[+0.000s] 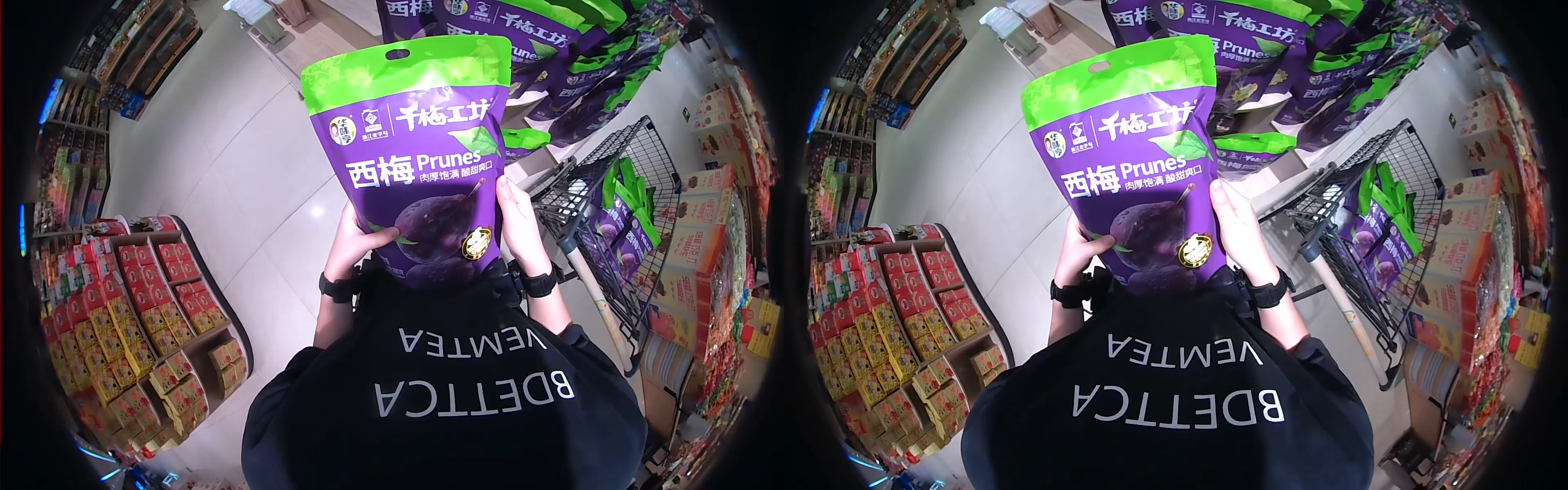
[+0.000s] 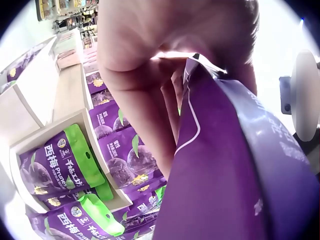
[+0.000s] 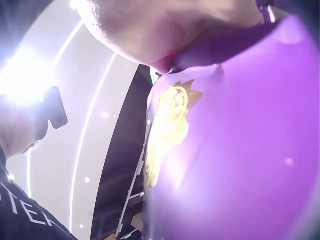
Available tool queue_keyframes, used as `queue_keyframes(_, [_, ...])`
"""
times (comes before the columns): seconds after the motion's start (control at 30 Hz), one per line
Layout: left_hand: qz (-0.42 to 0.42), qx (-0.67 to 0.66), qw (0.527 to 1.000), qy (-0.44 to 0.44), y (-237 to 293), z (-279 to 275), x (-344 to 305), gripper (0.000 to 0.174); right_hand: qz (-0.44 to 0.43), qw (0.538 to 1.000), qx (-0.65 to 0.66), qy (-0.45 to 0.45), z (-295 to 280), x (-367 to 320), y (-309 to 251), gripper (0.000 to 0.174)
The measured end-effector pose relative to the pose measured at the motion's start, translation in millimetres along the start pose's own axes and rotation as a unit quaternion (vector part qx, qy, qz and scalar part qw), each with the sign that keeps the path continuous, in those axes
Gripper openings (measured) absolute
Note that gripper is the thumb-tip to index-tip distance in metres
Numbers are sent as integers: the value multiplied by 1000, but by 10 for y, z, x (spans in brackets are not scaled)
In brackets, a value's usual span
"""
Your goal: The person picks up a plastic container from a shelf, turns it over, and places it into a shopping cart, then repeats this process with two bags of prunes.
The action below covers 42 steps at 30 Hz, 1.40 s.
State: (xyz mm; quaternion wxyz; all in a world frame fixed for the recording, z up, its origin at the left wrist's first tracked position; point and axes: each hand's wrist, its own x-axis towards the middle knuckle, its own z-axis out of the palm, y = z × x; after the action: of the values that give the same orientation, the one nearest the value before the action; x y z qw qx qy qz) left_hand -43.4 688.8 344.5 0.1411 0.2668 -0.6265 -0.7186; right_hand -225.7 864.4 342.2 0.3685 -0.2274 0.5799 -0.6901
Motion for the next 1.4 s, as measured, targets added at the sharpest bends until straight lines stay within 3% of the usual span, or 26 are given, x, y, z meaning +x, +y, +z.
queue_keyframes(0.2, [10,-18,999,-37,-35,52,35,59,32,999,5,24,-90,-122,-36,46])
queue_keyframes(0.63, [-5,-21,999,-27,130,163,69,59,55,996,56,50,-137,-153,-58,48])
queue_keyframes(0.73, [5,-25,999,-25,117,139,77,59,35,998,59,12,-185,-157,-56,39])
queue_keyframes(0.8, [13,-50,998,-30,88,106,89,60,-40,993,-55,-97,-183,-203,-54,42])
queue_keyframes(0.83, [14,-49,998,-29,77,97,101,60,-40,993,-54,-98,-172,-221,-50,42])
queue_keyframes(0.93, [40,-25,998,-33,98,135,173,65,79,988,61,-120,-129,-234,-41,43])
queue_keyframes(1.0, [60,4,996,67,197,261,213,74,25,994,43,-94,-40,-189,-78,38])
queue_keyframes(1.03, [87,216,960,155,302,317,188,76,23,997,-4,-75,-28,-156,-81,36])
queue_keyframes(1.07, [89,295,930,198,354,370,142,80,20,997,-51,-55,3,-126,-88,35])
queue_keyframes(1.1, [76,255,955,131,429,443,118,83,-3,995,-102,-16,122,-107,-198,24])
queue_keyframes(1.13, [62,213,973,65,474,504,86,86,-12,985,-171,-15,192,-87,-268,34])
queue_keyframes(1.17, [81,257,961,54,473,537,40,95,-55,977,-206,-21,260,-91,-277,42])
queue_keyframes(1.2, [72,138,987,44,446,535,44,109,-99,965,-240,-27,315,-103,-287,49])
queue_keyframes(1.27, [68,56,996,25,277,422,73,119,-210,936,-270,-86,378,-133,-408,73])
queue_keyframes(1.3, [7,-21,1000,8,359,391,55,122,-218,920,-309,-99,385,-138,-444,73])
queue_keyframes(1.4, [37,-177,983,-34,-6,149,36,109,-226,903,-341,-133,298,-82,-412,72])
